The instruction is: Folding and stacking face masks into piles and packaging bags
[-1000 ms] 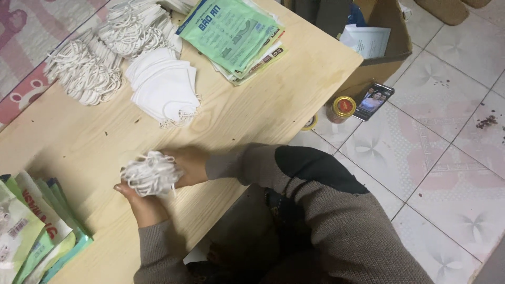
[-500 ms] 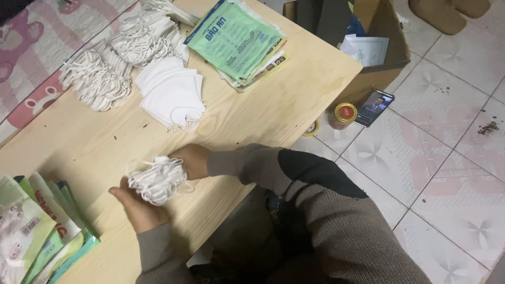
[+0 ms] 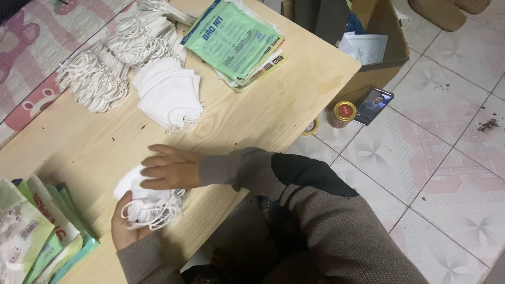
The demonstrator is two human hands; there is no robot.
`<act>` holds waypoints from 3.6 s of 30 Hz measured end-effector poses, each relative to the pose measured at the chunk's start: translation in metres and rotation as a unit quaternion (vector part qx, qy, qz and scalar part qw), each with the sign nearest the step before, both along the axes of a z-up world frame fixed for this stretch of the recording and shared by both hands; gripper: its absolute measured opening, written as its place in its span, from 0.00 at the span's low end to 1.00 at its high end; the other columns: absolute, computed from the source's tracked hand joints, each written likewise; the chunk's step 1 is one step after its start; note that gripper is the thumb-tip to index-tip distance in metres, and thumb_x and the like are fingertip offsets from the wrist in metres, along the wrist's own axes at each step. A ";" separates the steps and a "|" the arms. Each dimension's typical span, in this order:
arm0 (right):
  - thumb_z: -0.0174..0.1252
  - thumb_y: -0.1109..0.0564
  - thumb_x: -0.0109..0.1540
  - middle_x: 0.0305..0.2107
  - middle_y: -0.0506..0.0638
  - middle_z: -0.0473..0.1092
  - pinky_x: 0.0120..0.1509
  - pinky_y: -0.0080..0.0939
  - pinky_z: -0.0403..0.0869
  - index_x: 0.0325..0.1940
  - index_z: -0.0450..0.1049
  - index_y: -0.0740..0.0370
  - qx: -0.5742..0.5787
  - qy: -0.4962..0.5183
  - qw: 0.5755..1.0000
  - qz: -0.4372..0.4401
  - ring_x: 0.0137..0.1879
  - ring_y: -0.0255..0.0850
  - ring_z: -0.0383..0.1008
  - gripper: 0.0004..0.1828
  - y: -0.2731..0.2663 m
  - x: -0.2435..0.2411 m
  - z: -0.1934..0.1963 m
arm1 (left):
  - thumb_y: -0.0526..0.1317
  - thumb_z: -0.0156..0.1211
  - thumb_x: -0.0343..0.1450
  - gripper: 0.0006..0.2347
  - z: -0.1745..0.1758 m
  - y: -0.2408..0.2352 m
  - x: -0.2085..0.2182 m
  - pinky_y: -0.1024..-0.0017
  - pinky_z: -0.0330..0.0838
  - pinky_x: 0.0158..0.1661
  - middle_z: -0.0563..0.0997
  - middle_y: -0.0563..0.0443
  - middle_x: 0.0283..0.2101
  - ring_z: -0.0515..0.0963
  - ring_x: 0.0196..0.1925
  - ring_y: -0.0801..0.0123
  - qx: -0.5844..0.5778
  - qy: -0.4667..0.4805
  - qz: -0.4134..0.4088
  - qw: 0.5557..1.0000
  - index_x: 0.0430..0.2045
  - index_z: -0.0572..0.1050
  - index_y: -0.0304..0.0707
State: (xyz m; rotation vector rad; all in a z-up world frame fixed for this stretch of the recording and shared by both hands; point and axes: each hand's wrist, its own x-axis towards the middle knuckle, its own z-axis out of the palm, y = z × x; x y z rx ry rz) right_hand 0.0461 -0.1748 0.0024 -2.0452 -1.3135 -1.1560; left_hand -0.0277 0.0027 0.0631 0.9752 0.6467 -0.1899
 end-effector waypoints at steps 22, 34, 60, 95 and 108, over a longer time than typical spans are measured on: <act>0.62 0.42 0.54 0.30 0.42 0.77 0.42 0.40 0.70 0.43 0.75 0.49 0.088 0.562 0.820 0.059 0.38 0.38 0.78 0.17 -0.008 0.005 0.011 | 0.37 0.63 0.75 0.19 -0.019 0.015 -0.002 0.71 0.70 0.56 0.78 0.43 0.54 0.76 0.55 0.68 0.508 -0.262 -0.008 0.820 0.61 0.71 0.34; 0.58 0.48 0.60 0.37 0.46 0.70 0.48 0.37 0.70 0.53 0.68 0.55 0.160 0.608 0.752 0.199 0.43 0.36 0.71 0.19 0.033 -0.049 0.019 | 0.73 0.37 0.60 0.38 0.000 -0.018 0.009 0.68 0.75 0.44 0.77 0.48 0.39 0.79 0.43 0.65 0.171 -0.118 0.088 0.974 0.50 0.76 0.47; 0.71 0.65 0.56 0.35 0.55 0.74 0.40 0.45 0.84 0.57 0.75 0.71 0.192 0.727 0.601 0.271 0.42 0.42 0.79 0.25 -0.006 -0.029 0.021 | 0.60 0.57 0.70 0.18 0.007 -0.013 0.011 0.68 0.72 0.35 0.71 0.53 0.26 0.77 0.31 0.68 0.130 -0.077 0.500 0.853 0.23 0.70 0.46; 0.61 0.62 0.63 0.41 0.62 0.77 0.51 0.53 0.80 0.60 0.75 0.64 0.160 0.595 0.753 0.232 0.48 0.45 0.78 0.20 -0.008 -0.043 0.067 | 0.59 0.57 0.71 0.18 -0.010 -0.009 0.013 0.68 0.72 0.39 0.73 0.52 0.29 0.77 0.35 0.68 0.090 -0.074 0.426 0.897 0.29 0.72 0.44; 0.72 0.56 0.56 0.30 0.52 0.72 0.40 0.41 0.81 0.51 0.82 0.59 0.132 0.613 0.741 0.238 0.36 0.34 0.72 0.19 0.000 -0.046 0.064 | 0.59 0.57 0.72 0.18 -0.018 -0.008 0.015 0.68 0.73 0.41 0.74 0.52 0.31 0.77 0.37 0.68 0.073 -0.073 0.385 0.917 0.31 0.73 0.43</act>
